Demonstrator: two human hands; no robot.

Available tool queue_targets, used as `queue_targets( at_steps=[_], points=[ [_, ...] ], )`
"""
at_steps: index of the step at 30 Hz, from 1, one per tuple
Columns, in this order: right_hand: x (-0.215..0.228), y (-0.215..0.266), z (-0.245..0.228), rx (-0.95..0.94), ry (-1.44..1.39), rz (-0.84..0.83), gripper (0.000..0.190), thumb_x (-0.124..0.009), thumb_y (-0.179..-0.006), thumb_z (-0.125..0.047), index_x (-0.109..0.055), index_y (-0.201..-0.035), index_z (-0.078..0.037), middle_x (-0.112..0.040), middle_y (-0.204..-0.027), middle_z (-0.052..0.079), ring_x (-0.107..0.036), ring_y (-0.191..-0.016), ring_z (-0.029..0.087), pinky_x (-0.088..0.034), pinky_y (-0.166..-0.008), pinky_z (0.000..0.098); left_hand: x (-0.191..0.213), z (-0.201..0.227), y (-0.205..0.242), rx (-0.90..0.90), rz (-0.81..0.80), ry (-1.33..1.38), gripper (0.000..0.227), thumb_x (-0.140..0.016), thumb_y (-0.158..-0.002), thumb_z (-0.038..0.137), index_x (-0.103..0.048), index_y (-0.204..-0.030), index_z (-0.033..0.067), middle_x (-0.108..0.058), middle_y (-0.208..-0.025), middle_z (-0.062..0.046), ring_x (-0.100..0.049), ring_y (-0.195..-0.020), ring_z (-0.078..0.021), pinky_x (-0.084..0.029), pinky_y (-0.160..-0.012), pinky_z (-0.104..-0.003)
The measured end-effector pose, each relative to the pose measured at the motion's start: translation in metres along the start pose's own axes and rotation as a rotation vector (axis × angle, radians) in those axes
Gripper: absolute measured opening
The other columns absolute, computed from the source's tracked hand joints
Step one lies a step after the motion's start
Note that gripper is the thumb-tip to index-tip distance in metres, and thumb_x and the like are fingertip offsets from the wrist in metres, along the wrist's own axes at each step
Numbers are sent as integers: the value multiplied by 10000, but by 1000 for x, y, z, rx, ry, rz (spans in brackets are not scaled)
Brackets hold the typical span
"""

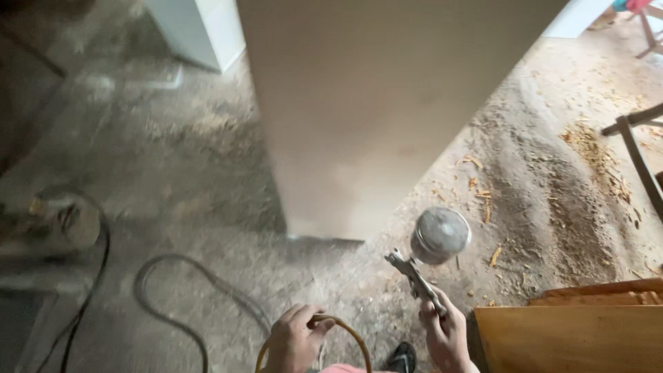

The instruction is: The person spray paints the interior and exterior surfaces of a white cabinet using a pneumatic spray gun while managing the air hose by hand.

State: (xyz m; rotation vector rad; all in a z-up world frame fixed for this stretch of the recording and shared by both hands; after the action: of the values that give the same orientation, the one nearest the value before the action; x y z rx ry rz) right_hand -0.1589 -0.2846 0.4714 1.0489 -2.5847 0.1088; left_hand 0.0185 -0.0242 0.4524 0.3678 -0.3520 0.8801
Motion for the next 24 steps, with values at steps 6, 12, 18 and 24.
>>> queue_targets(
  at_steps=[6,12,18,24],
  points=[
    [116,-33,21,60,-53,86,427,-588,-988,-245,-626,-1337,-3,-568,-737,-24,-481,-666,59,-395,-590,218,-83,129,-43,-237,-22,-34,254,-850,-776,172,-749,-996,96,-745,-860,-80,-754,-748,-241,-587,-640,-350],
    [241,-66,27,174,76,100,402,-676,-898,-153,-641,-1272,-12,-713,-956,26,-622,-842,85,-499,-761,224,-180,209,-71,-317,-104,-81,196,-807,-826,128,-740,-1004,85,-730,-857,-83,-722,-746,-259,-560,-640,-362],
    [312,-145,44,107,88,169,312,-695,-897,-58,-683,-1206,-14,-731,-949,33,-648,-885,88,-506,-805,234,-233,260,-116,-314,-6,-130,201,-798,-816,144,-752,-1004,90,-714,-826,-97,-714,-725,-281,-553,-618,-383],
    [348,-285,50,-19,157,68,343,-700,-915,-95,-694,-1255,-52,-657,-834,46,-535,-706,126,-447,-622,278,-288,276,-210,-413,102,-32,184,-829,-810,139,-746,-959,70,-735,-835,-109,-723,-754,-294,-571,-636,-382]
  ],
)
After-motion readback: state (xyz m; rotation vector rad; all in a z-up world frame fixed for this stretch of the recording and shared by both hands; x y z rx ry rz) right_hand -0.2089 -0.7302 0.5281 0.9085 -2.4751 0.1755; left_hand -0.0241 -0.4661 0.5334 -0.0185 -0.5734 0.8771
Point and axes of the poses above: each hand's wrist, its own y-axis away from the middle knuckle, its own x-axis out of the back of the hand, z = x × y, the point moved 2 cm from there along -y, towards the middle knuckle
